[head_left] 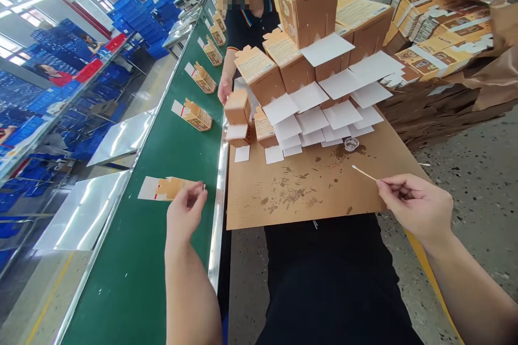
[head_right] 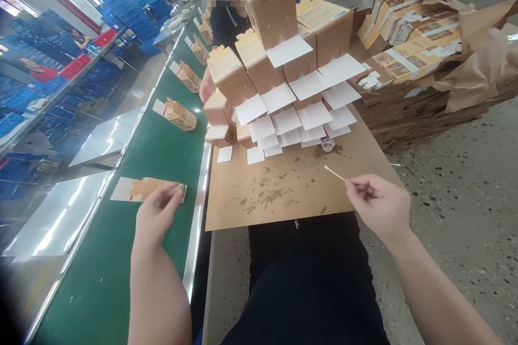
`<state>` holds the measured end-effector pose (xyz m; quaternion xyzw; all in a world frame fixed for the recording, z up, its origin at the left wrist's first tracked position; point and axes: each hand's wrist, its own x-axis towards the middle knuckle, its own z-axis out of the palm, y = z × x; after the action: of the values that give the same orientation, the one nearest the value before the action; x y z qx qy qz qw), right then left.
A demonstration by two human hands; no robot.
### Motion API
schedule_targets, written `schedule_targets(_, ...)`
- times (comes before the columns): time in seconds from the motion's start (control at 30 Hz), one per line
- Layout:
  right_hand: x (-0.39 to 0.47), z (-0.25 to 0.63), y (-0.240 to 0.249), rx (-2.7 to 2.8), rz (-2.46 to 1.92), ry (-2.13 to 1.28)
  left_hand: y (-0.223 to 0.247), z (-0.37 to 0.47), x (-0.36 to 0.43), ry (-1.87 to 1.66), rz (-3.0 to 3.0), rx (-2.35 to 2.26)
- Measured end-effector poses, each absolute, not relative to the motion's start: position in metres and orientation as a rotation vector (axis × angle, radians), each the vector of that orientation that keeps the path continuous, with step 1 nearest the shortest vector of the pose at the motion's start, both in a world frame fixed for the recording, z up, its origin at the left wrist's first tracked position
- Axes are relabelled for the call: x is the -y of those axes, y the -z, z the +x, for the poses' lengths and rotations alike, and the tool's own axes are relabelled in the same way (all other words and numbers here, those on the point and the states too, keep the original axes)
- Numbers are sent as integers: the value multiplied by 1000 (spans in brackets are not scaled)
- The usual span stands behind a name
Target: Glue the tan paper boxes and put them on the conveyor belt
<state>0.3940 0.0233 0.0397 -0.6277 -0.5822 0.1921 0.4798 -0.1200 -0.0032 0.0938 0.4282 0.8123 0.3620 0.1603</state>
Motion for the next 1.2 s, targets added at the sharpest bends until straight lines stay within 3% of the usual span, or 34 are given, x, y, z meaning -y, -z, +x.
schedule_targets(0.13, -24, 388, -50, 1404, -1505, -451, -96, -104, -113, -1449, 1073, -2076)
schedule_targets(0.27, -18, 386, -51, 1391, -1481, -488, -91, -94, -199, -1338, 858, -2106)
schedule_targets(0.4, -11, 394, -43, 1383, -1488, -467, -76, -80, -226, -1166, 840, -1988)
schedule_targets(0.73, -7, 407, -34, 1301, -1558, -451, -71, -95, -190, -1319, 829, -2013)
schedule_targets(0.9, -14, 408, -30, 1315, -1543, -395, -71, -104, -140, -1497, 708, -1791)
schedule_targets(1.2, -33, 393, -37, 1327, -1460, -421, -46, -81, -71, -1418, 713, -1705)
